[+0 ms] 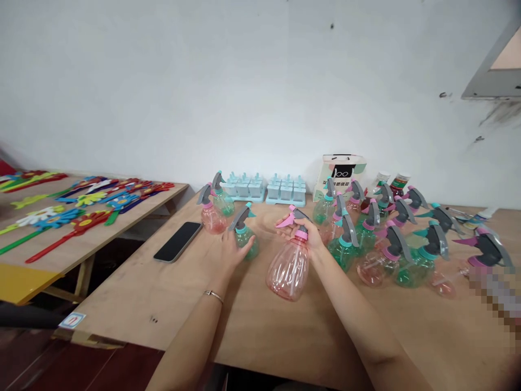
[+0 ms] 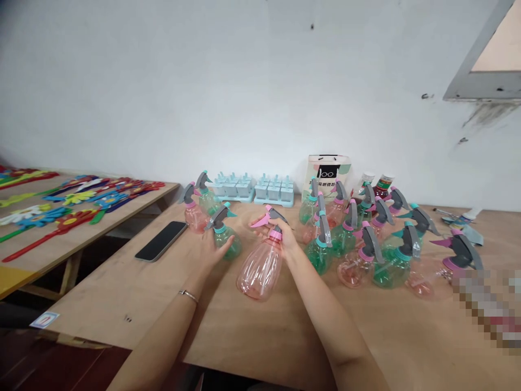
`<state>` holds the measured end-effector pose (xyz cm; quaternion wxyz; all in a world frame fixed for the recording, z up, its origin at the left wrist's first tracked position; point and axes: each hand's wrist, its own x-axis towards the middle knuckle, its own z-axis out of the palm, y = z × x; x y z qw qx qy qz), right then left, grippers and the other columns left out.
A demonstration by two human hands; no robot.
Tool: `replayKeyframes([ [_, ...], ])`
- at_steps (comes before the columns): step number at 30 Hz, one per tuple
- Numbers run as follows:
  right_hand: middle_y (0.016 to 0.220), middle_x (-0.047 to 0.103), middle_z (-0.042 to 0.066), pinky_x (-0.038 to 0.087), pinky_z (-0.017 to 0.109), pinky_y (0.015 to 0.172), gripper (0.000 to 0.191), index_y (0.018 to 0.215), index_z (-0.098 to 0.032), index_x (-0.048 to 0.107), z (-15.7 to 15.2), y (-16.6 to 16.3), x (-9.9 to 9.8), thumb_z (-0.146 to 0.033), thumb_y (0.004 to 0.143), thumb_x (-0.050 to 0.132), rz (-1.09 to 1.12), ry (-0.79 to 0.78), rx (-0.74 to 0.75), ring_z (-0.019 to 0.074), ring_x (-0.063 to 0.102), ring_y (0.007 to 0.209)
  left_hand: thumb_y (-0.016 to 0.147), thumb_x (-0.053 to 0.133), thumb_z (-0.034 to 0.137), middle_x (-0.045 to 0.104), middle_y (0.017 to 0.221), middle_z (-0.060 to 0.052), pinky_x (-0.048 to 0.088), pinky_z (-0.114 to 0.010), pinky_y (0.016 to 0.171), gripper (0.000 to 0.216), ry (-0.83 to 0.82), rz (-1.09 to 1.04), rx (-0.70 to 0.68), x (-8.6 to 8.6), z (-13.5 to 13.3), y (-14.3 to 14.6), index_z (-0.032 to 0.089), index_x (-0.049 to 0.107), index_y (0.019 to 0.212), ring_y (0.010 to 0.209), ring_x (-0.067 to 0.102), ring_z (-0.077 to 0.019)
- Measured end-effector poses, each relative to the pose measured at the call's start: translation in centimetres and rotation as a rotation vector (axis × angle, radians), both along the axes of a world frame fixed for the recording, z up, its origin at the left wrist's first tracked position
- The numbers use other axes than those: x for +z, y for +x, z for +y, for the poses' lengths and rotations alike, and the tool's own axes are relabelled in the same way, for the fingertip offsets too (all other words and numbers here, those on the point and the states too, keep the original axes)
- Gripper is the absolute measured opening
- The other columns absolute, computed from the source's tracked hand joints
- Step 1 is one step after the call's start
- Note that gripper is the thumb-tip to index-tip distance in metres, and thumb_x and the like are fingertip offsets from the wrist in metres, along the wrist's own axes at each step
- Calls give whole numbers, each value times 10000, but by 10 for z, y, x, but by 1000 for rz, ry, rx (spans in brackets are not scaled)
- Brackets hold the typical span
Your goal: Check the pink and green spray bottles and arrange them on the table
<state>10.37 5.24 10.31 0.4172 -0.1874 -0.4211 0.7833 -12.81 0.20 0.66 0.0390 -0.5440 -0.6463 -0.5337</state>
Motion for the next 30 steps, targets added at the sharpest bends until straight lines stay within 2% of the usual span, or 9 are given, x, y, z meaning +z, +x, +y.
replayKeyframes([
  [3,708,733,56,562,320,618,206,763,-212,636,1,2,-3,-393,664,648,-8,-11,-39,258,732,796,750,734,487,625,1135,-149,411,-540,1055,551,9,37,27,-2,1,0,220,536,1190,1211,564,-352],
  [6,586,674,23,501,253,501,219,659,-199,623,-2,3,-1,-410,652,683,-39,-20,-97,196,686,607,756,723,498,631,1083,-141,435,-540,1012,510,9,86,48,-5,1,-1,215,550,1144,1152,594,-347],
  [8,554,655,16,482,239,478,236,615,-196,615,-7,1,3,-413,638,705,-58,-2,-121,169,650,545,768,710,512,635,1065,-138,451,-522,990,517,5,105,59,-5,2,-1,200,550,1147,1125,606,-338],
  [15,844,766,61,443,217,426,323,831,-210,684,-18,-2,12,-465,644,747,-175,112,-97,220,711,767,777,708,521,633,1104,-164,453,-517,976,573,14,134,69,-5,2,0,173,531,1198,1120,606,-347],
  [17,800,755,49,430,200,416,321,794,-207,670,-19,-1,13,-490,656,736,-190,125,-133,201,702,734,785,709,509,636,1097,-161,453,-520,971,550,25,139,60,-5,2,-1,187,531,1194,1112,606,-347],
  [20,641,692,20,406,194,392,333,684,-208,617,-21,1,12,-526,658,717,-185,103,-239,168,650,608,788,717,487,637,1088,-147,452,-519,972,506,48,130,39,-6,2,0,209,538,1171,1110,604,-338],
  [22,629,680,14,410,199,396,342,669,-214,605,-19,1,11,-541,673,705,-209,118,-327,155,617,585,795,718,466,635,1102,-142,444,-519,992,487,62,122,22,-6,2,0,217,537,1173,1136,594,-334],
  [27,839,732,42,510,259,591,294,816,-225,691,12,-11,3,-513,764,678,-353,463,-637,178,644,763,785,724,451,629,1129,-133,433,-516,1032,490,70,95,7,-6,2,1,227,540,1180,1194,579,-324],
  [30,786,698,43,531,335,687,360,885,-185,701,47,-21,-6,-527,776,675,-440,582,-856,193,626,726,775,720,464,634,1126,-142,441,-531,1020,508,51,101,16,-7,3,0,203,544,1173,1181,589,-335],
])
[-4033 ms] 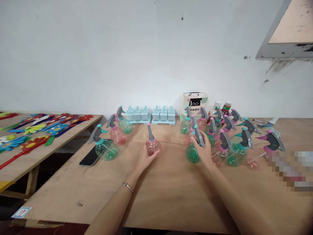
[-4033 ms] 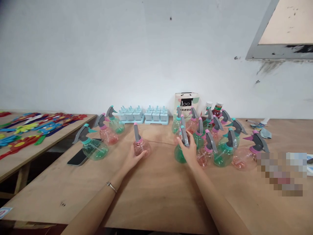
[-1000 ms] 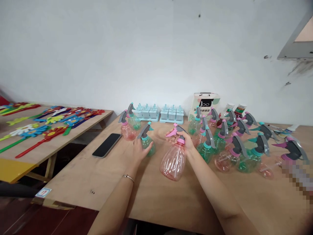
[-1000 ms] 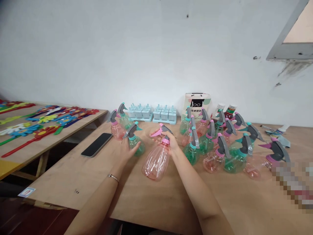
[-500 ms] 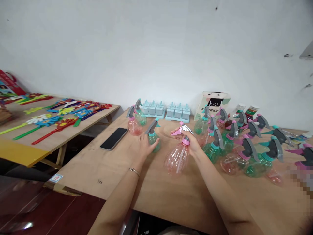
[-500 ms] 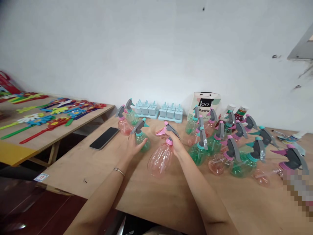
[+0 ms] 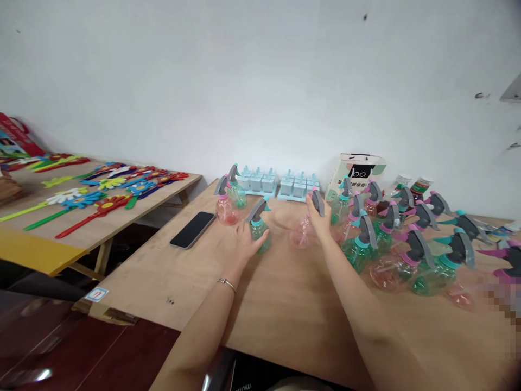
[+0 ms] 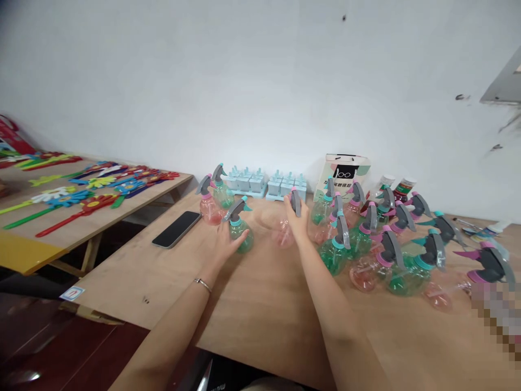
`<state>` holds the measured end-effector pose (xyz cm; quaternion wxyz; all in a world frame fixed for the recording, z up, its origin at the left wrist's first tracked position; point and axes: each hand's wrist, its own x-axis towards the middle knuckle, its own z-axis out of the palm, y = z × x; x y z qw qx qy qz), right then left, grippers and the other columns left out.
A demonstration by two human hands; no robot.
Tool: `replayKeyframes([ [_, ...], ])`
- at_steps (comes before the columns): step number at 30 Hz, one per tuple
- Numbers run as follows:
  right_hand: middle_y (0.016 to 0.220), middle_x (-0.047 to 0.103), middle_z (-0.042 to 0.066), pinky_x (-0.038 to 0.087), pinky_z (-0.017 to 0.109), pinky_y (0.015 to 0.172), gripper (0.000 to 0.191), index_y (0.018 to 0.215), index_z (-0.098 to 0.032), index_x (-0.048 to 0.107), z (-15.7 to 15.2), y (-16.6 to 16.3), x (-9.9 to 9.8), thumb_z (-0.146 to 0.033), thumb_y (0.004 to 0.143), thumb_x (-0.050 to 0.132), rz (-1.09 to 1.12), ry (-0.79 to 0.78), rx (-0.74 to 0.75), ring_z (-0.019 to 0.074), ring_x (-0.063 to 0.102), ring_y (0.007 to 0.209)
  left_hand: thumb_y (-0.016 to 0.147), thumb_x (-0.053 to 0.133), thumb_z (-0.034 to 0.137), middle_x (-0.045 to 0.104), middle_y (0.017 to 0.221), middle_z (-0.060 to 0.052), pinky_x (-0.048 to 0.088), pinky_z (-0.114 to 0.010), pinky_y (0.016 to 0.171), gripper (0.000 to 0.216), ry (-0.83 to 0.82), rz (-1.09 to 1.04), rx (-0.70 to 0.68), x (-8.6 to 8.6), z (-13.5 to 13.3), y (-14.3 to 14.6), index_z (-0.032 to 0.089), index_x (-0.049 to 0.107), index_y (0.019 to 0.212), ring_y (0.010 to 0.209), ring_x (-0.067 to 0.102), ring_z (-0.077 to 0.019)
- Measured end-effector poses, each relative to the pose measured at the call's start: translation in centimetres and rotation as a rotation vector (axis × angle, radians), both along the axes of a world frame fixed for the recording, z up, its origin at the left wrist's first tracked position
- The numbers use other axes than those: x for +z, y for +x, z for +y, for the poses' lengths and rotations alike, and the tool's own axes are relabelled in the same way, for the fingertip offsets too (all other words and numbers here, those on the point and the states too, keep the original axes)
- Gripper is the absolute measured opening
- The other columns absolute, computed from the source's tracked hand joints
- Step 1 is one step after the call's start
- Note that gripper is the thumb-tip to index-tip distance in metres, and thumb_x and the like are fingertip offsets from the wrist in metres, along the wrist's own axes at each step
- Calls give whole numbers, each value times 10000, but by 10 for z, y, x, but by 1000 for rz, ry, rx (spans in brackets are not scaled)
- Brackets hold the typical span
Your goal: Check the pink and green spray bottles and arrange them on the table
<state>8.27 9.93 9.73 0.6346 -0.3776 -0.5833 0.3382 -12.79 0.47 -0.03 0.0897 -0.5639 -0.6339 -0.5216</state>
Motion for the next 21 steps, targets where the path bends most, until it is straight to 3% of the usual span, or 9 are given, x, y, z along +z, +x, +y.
replayKeyframes([
  [4,693,630,22,530,369,717,405,849,-142,690,44,-9,-11,-541,809,635,-43,56,-119,187,587,673,776,711,480,646,1094,-131,456,-511,1003,517,-12,10,18,-1,1,0,201,544,1178,1157,601,-331],
  [8,882,698,94,527,402,827,458,1017,-102,690,67,-12,-20,-509,822,616,-23,109,-206,218,632,806,777,709,488,642,1112,-142,461,-512,995,559,-20,20,27,0,1,1,202,531,1223,1154,603,-336],
  [13,1081,681,159,482,473,948,567,1186,-116,609,63,-11,-62,-534,804,629,-209,108,-305,292,630,1015,779,711,484,638,1168,-152,461,-507,1004,594,-5,10,19,1,1,2,199,511,1259,1177,599,-333],
  [17,1387,473,266,366,551,1080,816,1384,-101,431,54,-13,-104,-600,778,652,-415,181,-480,374,446,1320,768,720,495,647,1154,-148,471,-504,994,600,-10,8,24,-1,2,2,200,511,1246,1163,609,-331],
  [21,1449,383,304,330,563,1097,872,1473,-79,294,61,-18,-111,-605,840,581,-490,115,-482,389,374,1368,756,727,499,641,1136,-157,465,-520,1000,597,-23,3,12,-3,3,2,185,514,1217,1161,606,-342],
])
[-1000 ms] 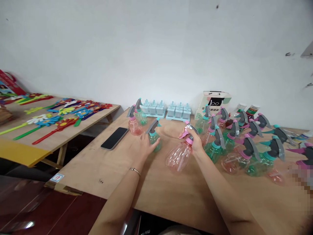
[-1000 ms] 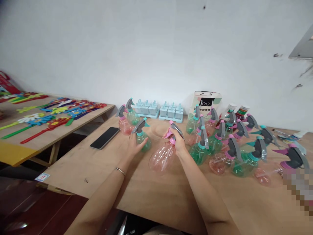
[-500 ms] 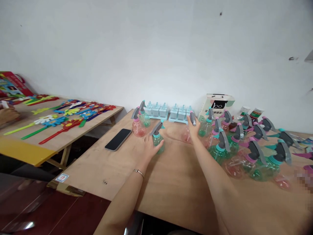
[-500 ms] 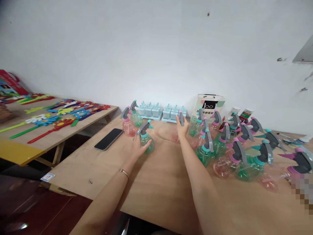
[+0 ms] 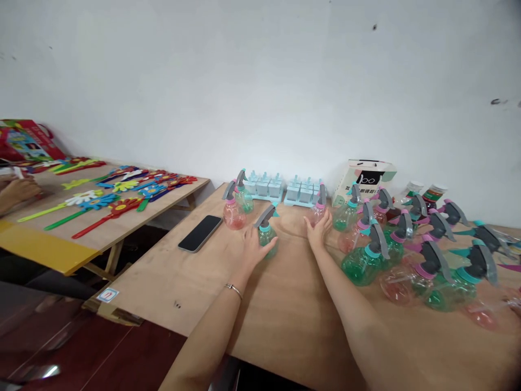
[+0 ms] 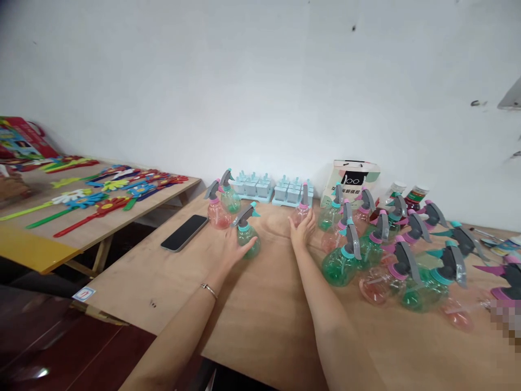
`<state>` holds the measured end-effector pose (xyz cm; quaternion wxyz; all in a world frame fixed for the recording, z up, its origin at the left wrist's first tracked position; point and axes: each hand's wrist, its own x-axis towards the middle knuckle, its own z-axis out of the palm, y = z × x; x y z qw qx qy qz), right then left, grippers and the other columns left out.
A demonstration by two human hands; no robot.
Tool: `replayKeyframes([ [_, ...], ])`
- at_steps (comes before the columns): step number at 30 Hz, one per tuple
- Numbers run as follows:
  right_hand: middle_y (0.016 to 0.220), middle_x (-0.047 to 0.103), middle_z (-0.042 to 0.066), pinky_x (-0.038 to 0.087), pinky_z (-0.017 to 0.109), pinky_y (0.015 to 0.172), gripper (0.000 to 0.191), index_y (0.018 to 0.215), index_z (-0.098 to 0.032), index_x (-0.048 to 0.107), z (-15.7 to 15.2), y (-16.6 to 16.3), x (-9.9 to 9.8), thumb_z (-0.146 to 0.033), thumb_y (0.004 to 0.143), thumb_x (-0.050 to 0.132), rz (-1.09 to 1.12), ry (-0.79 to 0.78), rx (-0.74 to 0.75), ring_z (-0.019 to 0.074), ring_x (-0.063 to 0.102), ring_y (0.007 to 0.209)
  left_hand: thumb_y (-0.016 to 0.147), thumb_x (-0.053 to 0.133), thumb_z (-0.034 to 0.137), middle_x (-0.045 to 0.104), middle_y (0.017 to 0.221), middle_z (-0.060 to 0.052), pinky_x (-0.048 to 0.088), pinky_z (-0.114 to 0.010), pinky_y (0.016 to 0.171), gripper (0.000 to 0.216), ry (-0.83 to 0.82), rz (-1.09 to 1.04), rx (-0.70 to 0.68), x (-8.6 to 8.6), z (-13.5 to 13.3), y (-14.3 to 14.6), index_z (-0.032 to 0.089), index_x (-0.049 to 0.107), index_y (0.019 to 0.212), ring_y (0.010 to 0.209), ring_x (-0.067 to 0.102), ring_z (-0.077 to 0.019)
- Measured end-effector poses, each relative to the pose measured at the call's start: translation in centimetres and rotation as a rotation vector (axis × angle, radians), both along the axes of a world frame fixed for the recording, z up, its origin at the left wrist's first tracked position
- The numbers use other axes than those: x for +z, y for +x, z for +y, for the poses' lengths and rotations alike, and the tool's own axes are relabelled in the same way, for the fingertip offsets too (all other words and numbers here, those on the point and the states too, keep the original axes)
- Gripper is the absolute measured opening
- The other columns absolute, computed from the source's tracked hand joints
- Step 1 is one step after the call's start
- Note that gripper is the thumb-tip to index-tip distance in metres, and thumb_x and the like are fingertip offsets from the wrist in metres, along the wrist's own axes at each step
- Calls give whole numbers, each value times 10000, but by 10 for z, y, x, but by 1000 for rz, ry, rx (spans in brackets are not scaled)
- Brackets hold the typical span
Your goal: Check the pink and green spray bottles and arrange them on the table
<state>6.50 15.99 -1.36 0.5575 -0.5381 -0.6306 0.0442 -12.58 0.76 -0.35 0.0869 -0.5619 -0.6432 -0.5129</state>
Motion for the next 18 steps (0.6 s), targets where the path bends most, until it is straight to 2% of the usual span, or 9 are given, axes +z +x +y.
replayKeyframes([
  [6,1454,347,336,281,537,1130,854,1451,-47,323,18,-4,25,-613,855,557,64,-61,-13,390,343,1374,760,715,500,631,1152,-149,453,-524,1020,575,-17,17,-35,1,-1,1,202,511,1208,1172,592,-334],
  [11,1487,283,320,240,564,1158,871,1478,-46,240,-3,-9,29,-659,886,424,156,19,-11,377,266,1434,838,619,405,652,1060,-125,472,-506,980,405,-54,14,-84,0,-6,-3,206,541,1181,1082,617,-310],
  [13,1486,304,276,272,563,1153,870,1495,-101,218,-24,-14,30,-703,881,352,234,101,153,355,300,1433,884,535,347,654,1048,-123,460,-510,987,293,-55,0,-100,-2,-6,-2,212,560,1143,1071,616,-302],
  [14,1492,315,247,300,558,1143,891,1503,-145,213,-35,-18,32,-740,856,359,251,124,304,347,333,1423,899,502,327,654,1048,-125,452,-516,993,262,-57,-7,-96,-2,-7,-1,212,567,1125,1073,614,-301],
  [16,1504,335,217,341,552,1130,1042,1511,-196,203,-56,-28,39,-815,732,512,227,100,658,351,395,1396,921,468,325,651,1080,-141,437,-530,1003,264,-63,-13,-76,-3,-6,3,201,566,1132,1103,604,-308],
  [18,1520,342,225,326,554,1149,1217,1516,-196,189,-74,-38,49,-776,587,720,199,10,904,364,389,1411,929,473,357,639,1155,-162,428,-534,1014,322,-73,22,-86,-2,-7,9,188,548,1194,1157,585,-314],
])
